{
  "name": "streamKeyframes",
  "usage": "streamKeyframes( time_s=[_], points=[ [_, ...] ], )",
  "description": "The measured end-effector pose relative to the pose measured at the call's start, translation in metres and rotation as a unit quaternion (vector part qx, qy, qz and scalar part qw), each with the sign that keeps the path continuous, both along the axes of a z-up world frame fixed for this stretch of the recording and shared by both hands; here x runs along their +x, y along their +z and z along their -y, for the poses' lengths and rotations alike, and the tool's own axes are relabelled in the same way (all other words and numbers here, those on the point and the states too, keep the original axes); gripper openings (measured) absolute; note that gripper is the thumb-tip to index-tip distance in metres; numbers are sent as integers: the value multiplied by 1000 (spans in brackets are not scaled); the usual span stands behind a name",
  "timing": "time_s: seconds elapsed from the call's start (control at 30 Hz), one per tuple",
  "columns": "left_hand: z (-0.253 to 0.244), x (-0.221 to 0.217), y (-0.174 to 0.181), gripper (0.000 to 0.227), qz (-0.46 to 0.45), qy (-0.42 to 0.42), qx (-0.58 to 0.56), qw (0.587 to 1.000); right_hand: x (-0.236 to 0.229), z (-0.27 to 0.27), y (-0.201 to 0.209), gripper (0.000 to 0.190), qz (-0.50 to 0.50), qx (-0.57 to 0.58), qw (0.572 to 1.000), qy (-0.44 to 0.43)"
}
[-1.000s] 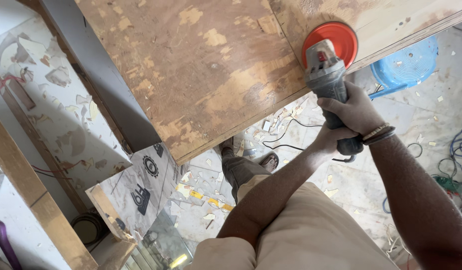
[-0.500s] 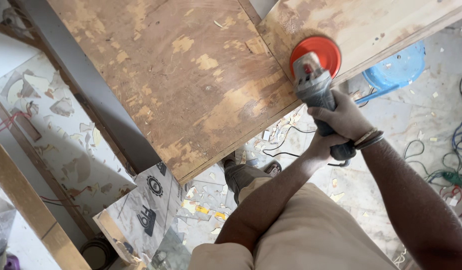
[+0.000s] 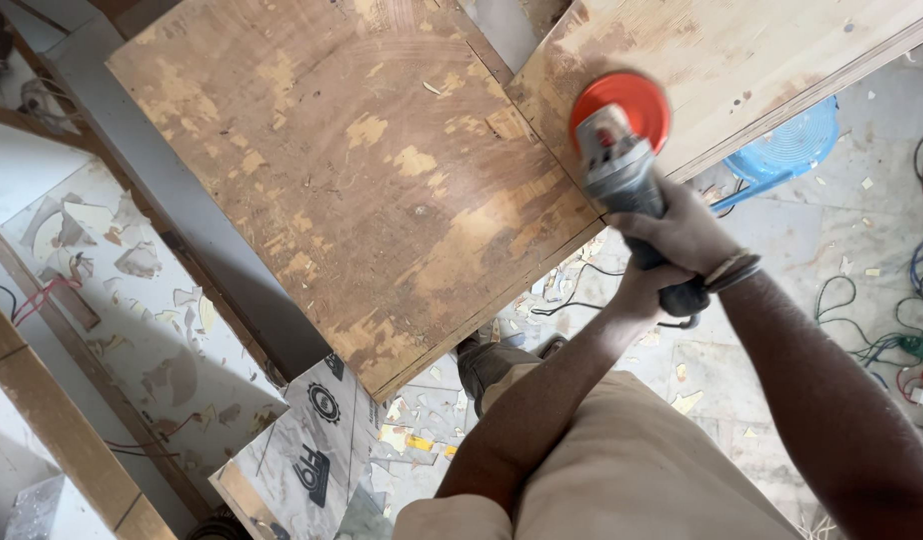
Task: The person uses an electric orbital sander to smooth the surface of a large wooden board. They move the tool across the wood in circular and linear motions, covering different sections of the board to remove the old finish.
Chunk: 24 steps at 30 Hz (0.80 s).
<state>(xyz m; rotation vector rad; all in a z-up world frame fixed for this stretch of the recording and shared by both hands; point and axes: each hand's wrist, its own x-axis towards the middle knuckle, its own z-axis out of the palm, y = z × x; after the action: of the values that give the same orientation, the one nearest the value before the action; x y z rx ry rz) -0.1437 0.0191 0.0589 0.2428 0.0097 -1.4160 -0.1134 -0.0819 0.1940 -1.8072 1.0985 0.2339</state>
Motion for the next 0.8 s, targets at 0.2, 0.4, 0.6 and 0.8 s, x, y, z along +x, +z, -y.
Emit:
streamKeyframes(
  time_s=[0.2,0.4,0.6,0.8],
  points=[
    [5,-4,-20,57,11,11,-4,1000,4,-2,3,61,3,-7,1000,13],
    [24,11,-24,47,90,-31,23,995,22,15,11,60,-19,-20,1000,-13],
    [7,29,-24,62,-18,13,11,1000,41,-1,-2,67,-4,-29,999,34],
    [31,45,-50,49,90,6,13,996,61,9,6,60,16,-37,999,19]
  ],
)
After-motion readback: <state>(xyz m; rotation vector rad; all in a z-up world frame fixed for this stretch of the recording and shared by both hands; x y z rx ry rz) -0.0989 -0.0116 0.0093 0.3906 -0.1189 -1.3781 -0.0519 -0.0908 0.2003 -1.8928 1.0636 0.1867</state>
